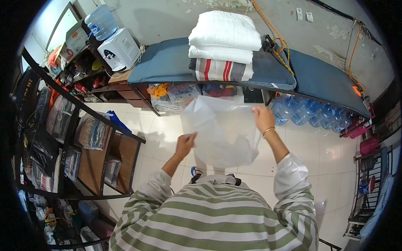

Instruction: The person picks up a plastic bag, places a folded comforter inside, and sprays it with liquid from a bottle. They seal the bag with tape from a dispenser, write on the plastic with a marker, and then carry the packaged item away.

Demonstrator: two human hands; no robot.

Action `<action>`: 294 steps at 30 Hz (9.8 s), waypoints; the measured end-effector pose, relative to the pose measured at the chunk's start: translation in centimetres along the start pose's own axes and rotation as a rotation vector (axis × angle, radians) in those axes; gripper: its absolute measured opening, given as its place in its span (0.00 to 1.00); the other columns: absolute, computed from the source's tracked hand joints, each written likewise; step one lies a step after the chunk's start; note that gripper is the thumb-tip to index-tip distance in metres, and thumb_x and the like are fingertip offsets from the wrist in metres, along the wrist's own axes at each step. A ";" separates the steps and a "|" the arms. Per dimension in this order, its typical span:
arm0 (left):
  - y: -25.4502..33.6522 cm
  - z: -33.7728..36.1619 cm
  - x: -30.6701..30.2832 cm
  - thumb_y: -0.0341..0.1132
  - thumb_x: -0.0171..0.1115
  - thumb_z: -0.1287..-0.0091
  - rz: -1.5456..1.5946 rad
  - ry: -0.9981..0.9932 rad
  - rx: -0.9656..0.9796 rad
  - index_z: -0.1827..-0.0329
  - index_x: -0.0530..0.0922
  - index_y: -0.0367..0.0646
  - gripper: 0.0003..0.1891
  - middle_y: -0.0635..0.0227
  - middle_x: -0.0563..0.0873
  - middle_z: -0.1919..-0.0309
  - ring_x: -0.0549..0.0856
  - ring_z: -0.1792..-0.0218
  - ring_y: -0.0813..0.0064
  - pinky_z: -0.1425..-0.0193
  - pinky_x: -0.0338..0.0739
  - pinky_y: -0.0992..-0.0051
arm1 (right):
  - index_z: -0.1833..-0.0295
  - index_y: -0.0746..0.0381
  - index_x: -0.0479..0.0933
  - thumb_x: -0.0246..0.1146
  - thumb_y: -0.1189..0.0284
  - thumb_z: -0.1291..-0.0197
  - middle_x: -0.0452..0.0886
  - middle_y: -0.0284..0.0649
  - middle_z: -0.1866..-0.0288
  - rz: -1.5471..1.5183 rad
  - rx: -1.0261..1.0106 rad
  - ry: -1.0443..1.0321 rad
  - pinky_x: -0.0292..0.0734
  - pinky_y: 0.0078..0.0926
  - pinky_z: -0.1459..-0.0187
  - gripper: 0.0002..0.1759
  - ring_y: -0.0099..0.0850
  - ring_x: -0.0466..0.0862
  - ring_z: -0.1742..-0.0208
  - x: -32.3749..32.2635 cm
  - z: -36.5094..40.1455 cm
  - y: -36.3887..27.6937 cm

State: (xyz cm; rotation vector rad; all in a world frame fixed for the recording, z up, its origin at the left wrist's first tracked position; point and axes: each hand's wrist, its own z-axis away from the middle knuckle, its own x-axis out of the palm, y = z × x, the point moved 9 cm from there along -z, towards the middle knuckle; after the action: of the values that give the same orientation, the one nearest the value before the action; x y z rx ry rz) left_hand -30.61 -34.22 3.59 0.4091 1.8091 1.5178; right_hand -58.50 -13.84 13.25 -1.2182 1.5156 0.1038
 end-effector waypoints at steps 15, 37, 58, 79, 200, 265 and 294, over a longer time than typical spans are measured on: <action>17.6 -1.9 -1.5 0.39 0.69 0.53 -1.046 0.017 0.552 0.33 0.64 0.50 0.39 0.54 0.70 0.38 0.65 0.33 0.58 0.32 0.55 0.50 | 0.67 0.54 0.77 0.56 0.59 0.39 0.78 0.44 0.80 0.044 -0.663 -0.243 0.75 0.42 0.72 0.12 0.46 0.80 0.76 0.6 -0.7 -21.7; 27.6 -17.8 -12.6 0.21 0.54 0.50 -1.054 -0.176 0.705 0.76 0.80 0.44 0.08 0.63 0.84 0.61 0.84 0.63 0.61 0.59 0.79 0.68 | 0.43 0.58 0.73 0.58 0.53 0.42 0.77 0.44 0.45 0.358 -0.544 -1.224 0.72 0.41 0.46 0.26 0.47 0.78 0.47 8.6 -1.8 -18.5; 50.5 -45.7 -52.5 0.31 0.58 0.45 -1.470 0.876 0.550 0.58 0.81 0.45 0.12 0.61 0.85 0.61 0.83 0.56 0.59 0.48 0.76 0.66 | 0.30 0.51 0.62 0.49 0.26 0.56 0.60 0.44 0.29 0.639 -0.770 -1.125 0.26 0.56 0.29 0.53 0.52 0.42 0.24 13.2 -44.5 -25.9; 54.0 -52.6 -34.1 0.34 0.64 0.39 -0.627 1.729 1.488 0.53 0.80 0.37 0.13 0.55 0.84 0.58 0.83 0.62 0.63 0.56 0.77 0.71 | 0.45 0.57 0.76 0.61 0.52 0.42 0.71 0.52 0.39 0.622 -0.572 1.267 0.53 0.44 0.30 0.25 0.44 0.66 0.33 -17.1 -75.0 -18.6; 7.3 -80.3 4.1 0.21 0.61 0.50 -0.661 -0.071 0.340 0.56 0.68 0.47 0.20 0.64 0.82 0.74 0.83 0.71 0.58 0.71 0.74 0.65 | 0.36 0.63 0.66 0.57 0.75 0.41 0.75 0.45 0.46 0.011 0.591 0.160 0.68 0.34 0.44 0.25 0.38 0.74 0.47 25.7 -55.2 38.1; -7.6 -72.1 -2.4 0.32 0.68 0.49 0.225 0.071 -0.043 0.68 0.68 0.41 0.15 0.76 0.71 0.75 0.68 0.71 0.85 0.67 0.62 0.84 | 0.60 0.62 0.74 0.55 0.83 0.46 0.79 0.37 0.66 -0.265 0.174 0.217 0.74 0.23 0.58 0.09 0.27 0.78 0.65 13.7 -65.3 17.8; -8.1 -71.4 -1.8 0.32 0.72 0.54 -0.016 0.352 0.101 0.62 0.73 0.40 0.19 0.71 0.75 0.72 0.75 0.66 0.80 0.62 0.70 0.82 | 0.55 0.64 0.71 0.53 0.63 0.37 0.75 0.35 0.60 -0.501 0.727 0.029 0.68 0.20 0.50 0.14 0.24 0.74 0.56 27.6 -48.4 31.8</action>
State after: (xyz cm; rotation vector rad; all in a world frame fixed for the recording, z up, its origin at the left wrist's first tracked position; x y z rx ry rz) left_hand -77.67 -88.36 -0.67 0.1808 2.1604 1.5658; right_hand -109.41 -47.10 -7.11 -0.9524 1.0722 -0.7378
